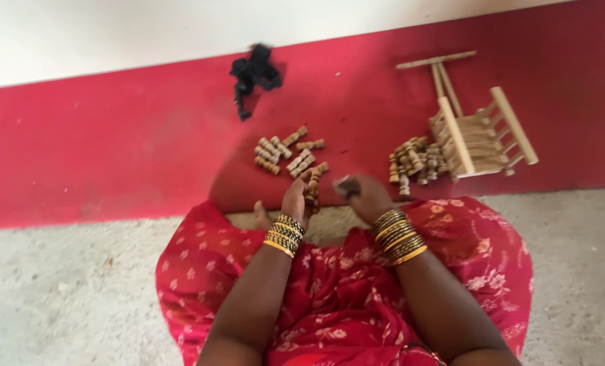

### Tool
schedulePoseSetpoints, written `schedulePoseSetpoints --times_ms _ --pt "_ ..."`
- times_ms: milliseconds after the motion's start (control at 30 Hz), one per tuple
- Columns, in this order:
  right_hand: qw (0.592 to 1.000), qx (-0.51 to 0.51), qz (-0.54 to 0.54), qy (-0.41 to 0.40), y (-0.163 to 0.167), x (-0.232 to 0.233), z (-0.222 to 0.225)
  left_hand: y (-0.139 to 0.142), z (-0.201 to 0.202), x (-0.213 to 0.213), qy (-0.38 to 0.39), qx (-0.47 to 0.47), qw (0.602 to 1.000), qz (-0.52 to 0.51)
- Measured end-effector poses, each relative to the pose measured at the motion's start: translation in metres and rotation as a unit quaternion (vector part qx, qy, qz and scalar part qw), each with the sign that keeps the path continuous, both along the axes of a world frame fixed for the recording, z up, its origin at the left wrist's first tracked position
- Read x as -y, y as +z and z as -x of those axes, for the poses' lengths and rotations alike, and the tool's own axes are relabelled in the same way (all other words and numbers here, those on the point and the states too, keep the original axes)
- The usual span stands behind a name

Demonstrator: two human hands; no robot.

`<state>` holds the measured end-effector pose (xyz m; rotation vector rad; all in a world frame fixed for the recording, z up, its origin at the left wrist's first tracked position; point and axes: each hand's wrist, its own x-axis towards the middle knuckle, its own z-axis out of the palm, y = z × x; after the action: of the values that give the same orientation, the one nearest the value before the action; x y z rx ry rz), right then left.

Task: The person sits on the floor and wipes small wooden toy parts one at a time with a cloth, placing each wiped piece in a pile. Near the end they wipe the bars and frame of a wooden toy structure with the cloth.

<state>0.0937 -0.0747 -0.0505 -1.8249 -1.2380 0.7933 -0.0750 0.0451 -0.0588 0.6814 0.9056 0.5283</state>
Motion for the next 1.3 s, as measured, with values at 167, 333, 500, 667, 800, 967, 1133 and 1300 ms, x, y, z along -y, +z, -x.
schedulePoseSetpoints --times_ms 167,333,500,667,800,967,1133,1300 --pt "0.99 -0.04 -0.085 -0.11 0.031 -0.003 0.033 0.016 0.016 0.027 -0.04 0.073 0.996 -0.017" --pt "0.975 0.055 -0.216 0.001 0.038 0.017 0.072 -0.002 0.003 0.03 -0.018 0.082 0.996 0.035" --pt "0.991 0.114 -0.053 -0.054 0.047 0.022 0.072 -0.03 -0.004 0.029 -0.046 0.106 0.993 0.034" --pt "0.996 0.081 0.021 -0.03 0.051 0.011 0.071 -0.034 0.001 0.035 -0.069 0.011 0.993 -0.095" --pt "0.967 0.112 -0.228 0.007 0.036 0.027 0.088 -0.029 -0.002 0.035 0.026 0.103 0.994 0.002" --pt "0.988 0.007 -0.046 -0.144 0.024 0.011 0.044 -0.026 -0.001 0.039 -0.048 0.051 0.997 -0.033" --pt "0.972 -0.183 -0.073 -0.126 0.021 0.011 0.026 -0.027 0.004 0.035 -0.067 -0.054 0.975 -0.203" --pt "0.975 0.102 -0.19 -0.047 0.023 0.023 0.036 -0.035 0.004 0.03 -0.054 -0.103 0.938 -0.325"
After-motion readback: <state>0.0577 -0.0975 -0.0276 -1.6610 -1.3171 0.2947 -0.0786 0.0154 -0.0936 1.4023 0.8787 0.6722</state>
